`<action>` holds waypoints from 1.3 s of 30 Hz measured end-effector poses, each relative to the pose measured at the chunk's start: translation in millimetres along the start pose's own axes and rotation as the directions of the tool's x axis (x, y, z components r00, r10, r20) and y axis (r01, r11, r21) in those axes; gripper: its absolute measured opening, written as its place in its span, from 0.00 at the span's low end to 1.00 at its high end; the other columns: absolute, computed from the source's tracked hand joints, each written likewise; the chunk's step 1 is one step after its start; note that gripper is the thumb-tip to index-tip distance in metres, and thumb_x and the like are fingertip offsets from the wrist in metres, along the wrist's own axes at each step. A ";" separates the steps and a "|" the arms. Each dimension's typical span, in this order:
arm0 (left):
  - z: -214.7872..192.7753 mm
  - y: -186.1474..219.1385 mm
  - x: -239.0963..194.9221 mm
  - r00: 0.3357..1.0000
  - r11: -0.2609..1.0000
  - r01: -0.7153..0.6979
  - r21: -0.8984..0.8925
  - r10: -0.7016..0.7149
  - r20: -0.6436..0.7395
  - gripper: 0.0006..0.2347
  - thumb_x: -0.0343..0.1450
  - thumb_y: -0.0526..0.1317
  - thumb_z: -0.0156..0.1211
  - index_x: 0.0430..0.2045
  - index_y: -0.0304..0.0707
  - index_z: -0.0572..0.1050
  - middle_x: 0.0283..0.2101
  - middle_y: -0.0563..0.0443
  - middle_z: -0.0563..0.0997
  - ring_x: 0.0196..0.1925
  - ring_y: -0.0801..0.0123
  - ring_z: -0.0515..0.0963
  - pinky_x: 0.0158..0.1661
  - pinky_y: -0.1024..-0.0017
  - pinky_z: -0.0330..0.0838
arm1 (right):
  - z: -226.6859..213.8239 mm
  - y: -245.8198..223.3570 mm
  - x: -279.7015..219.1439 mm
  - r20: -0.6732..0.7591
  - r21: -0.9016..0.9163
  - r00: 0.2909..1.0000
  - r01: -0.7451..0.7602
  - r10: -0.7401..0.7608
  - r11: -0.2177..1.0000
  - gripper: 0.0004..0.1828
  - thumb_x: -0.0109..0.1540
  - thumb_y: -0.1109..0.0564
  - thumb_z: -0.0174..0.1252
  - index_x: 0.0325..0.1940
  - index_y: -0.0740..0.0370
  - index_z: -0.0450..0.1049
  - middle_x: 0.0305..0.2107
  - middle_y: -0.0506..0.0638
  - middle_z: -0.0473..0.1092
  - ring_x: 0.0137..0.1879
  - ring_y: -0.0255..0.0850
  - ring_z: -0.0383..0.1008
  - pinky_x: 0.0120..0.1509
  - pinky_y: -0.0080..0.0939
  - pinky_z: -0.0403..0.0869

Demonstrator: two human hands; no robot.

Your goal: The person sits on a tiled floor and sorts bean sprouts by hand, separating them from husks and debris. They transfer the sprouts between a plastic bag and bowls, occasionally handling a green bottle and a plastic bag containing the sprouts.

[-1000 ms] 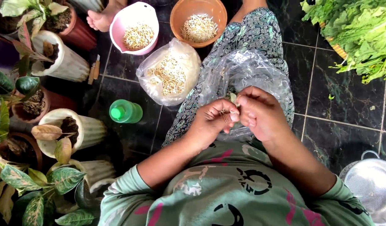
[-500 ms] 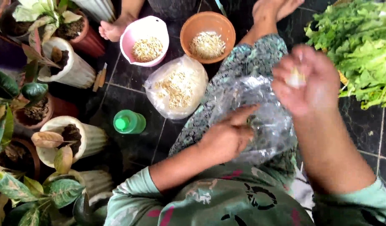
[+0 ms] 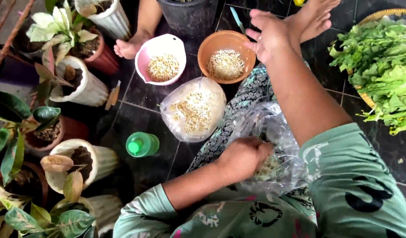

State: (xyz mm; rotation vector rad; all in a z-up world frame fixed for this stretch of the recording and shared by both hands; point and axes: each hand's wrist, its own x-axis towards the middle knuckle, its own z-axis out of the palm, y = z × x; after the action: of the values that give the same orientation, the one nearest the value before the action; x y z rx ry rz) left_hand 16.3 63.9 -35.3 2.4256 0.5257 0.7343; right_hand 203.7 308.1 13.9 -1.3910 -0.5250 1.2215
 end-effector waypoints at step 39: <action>-59.6 -107.1 -80.6 0.465 0.675 0.166 -0.718 -0.696 -0.547 0.15 0.71 0.22 0.47 0.44 0.37 0.78 0.50 0.47 0.83 0.56 0.69 0.78 0.45 0.77 0.77 | -211.0 202.5 -321.2 -0.367 -0.658 0.870 0.007 -0.329 0.753 0.20 0.69 0.56 0.50 0.65 0.62 0.67 0.57 0.59 0.64 0.62 0.53 0.64 0.63 0.52 0.63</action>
State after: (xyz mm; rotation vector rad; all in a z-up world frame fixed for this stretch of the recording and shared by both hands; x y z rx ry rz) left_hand -103.6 129.5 -88.8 1.1429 1.0698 1.4710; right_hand 206.4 -112.1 -95.9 -2.0911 -0.7486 0.5070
